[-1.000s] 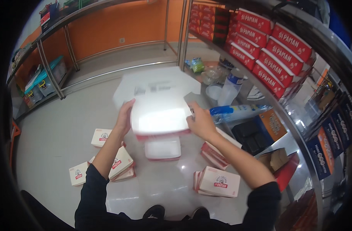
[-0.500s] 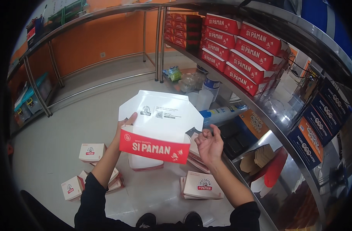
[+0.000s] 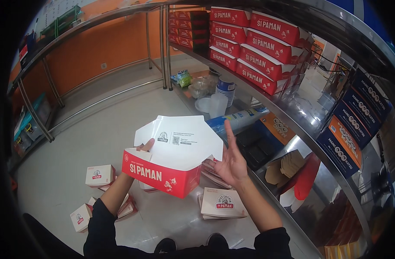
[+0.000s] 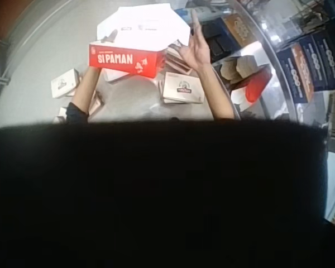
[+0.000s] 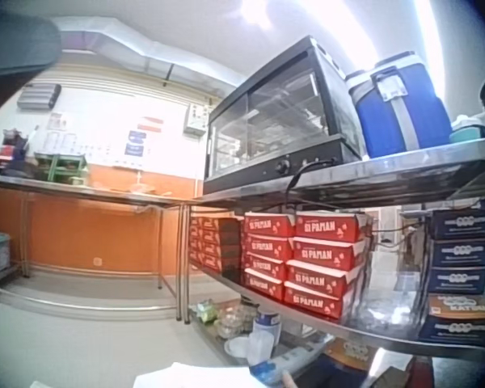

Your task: The person assembles a series of cardboard food boxes by hand on the floor, folding the tabs and lids to secure each one before placing them into a stack.

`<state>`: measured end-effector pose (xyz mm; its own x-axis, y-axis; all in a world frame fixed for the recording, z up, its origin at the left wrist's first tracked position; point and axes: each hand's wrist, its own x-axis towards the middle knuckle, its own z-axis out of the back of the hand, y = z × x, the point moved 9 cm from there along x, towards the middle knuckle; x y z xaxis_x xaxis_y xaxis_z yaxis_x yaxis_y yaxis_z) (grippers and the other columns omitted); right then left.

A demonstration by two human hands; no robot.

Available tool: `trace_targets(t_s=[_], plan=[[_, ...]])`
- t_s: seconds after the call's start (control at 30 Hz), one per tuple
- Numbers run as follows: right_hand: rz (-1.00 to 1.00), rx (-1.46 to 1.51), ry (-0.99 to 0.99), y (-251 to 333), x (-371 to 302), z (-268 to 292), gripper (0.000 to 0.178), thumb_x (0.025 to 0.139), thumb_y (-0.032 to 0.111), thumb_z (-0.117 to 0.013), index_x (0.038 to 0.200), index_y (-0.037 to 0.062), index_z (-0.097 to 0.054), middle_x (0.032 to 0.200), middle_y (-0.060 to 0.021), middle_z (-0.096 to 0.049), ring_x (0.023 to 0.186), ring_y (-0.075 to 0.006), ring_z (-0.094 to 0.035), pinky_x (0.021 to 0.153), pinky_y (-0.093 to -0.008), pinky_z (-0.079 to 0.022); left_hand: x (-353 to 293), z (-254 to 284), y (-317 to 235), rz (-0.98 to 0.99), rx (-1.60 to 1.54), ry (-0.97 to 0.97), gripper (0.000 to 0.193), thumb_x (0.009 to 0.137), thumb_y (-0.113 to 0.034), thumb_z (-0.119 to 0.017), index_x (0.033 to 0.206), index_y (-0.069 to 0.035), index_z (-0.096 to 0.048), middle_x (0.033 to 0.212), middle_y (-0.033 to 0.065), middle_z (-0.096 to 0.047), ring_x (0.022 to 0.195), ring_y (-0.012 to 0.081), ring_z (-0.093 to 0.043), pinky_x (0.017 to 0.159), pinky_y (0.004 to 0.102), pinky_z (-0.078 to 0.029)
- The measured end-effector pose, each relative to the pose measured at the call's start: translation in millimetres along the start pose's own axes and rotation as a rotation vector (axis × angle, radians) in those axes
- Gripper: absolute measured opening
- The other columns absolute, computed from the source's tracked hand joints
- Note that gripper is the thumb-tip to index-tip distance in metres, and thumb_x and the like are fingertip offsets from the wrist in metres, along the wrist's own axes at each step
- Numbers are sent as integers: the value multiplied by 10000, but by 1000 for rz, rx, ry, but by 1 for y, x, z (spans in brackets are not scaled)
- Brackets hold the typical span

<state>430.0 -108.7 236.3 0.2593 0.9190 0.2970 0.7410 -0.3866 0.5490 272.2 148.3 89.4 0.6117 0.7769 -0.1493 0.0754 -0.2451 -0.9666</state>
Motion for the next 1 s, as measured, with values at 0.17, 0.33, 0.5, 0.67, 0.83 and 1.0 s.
trace_targets(t_s=[0.17, 0.33, 0.5, 0.67, 0.83, 1.0], plan=[[1, -274, -33, -4, -16, 18, 722, 938, 401, -534, 1507, 208, -133, 1457, -60, -360, 1329, -229, -362, 1063, -479, -328, -46, -64, -22, 137, -91, 87, 413, 867, -314, -683, 1133, -10, -596, 960, 99, -671, 789, 151, -659, 649, 272, -550], [-70, -492, -102, -11, -26, 14, 658, 906, 257, -636, 1432, 46, -301, 1352, -95, -480, 1191, -182, -506, 953, -326, -448, -68, -87, -28, 128, -66, 101, 460, 888, -269, -666, 1230, 10, -536, 1058, 116, -647, 909, 154, -639, 756, 270, -536], [73, -915, -519, 10, -37, 50, 405, 977, 321, -502, 1003, -62, -630, 896, -70, -670, 790, -98, -615, 715, -235, -487, -94, -113, -81, -409, 101, 348, 573, 932, -133, -586, 1434, -94, -311, 1392, 82, -430, 1201, 151, -472, 959, 292, -431], [303, -1183, -541, 31, -44, 56, 515, 1010, 394, -394, 919, -59, -622, 789, -72, -657, 701, -96, -593, 650, -235, -465, -97, -127, -77, -376, -3, 614, 838, 881, -364, -640, 1512, -182, -118, 1483, 93, -303, 1356, 226, -296, 1108, 382, -251], [328, -1214, -545, 31, -46, 53, 454, 1019, 353, -378, 1019, -51, -586, 836, -81, -645, 748, -103, -590, 685, -246, -466, -138, -153, -106, 90, -896, 955, 823, 922, -545, -480, 1512, -182, -35, 1513, 105, -221, 1378, 251, -248, 1119, 436, -200], [321, -1296, -447, 27, -44, 42, 391, 1024, 298, -365, 1148, -36, -524, 917, -86, -632, 812, -109, -587, 729, -246, -467, -125, -147, -91, -234, 149, 700, 835, 930, -500, -507, 1467, -214, 65, 1449, 181, -330, 1349, 283, -313, 1092, 430, -260]])
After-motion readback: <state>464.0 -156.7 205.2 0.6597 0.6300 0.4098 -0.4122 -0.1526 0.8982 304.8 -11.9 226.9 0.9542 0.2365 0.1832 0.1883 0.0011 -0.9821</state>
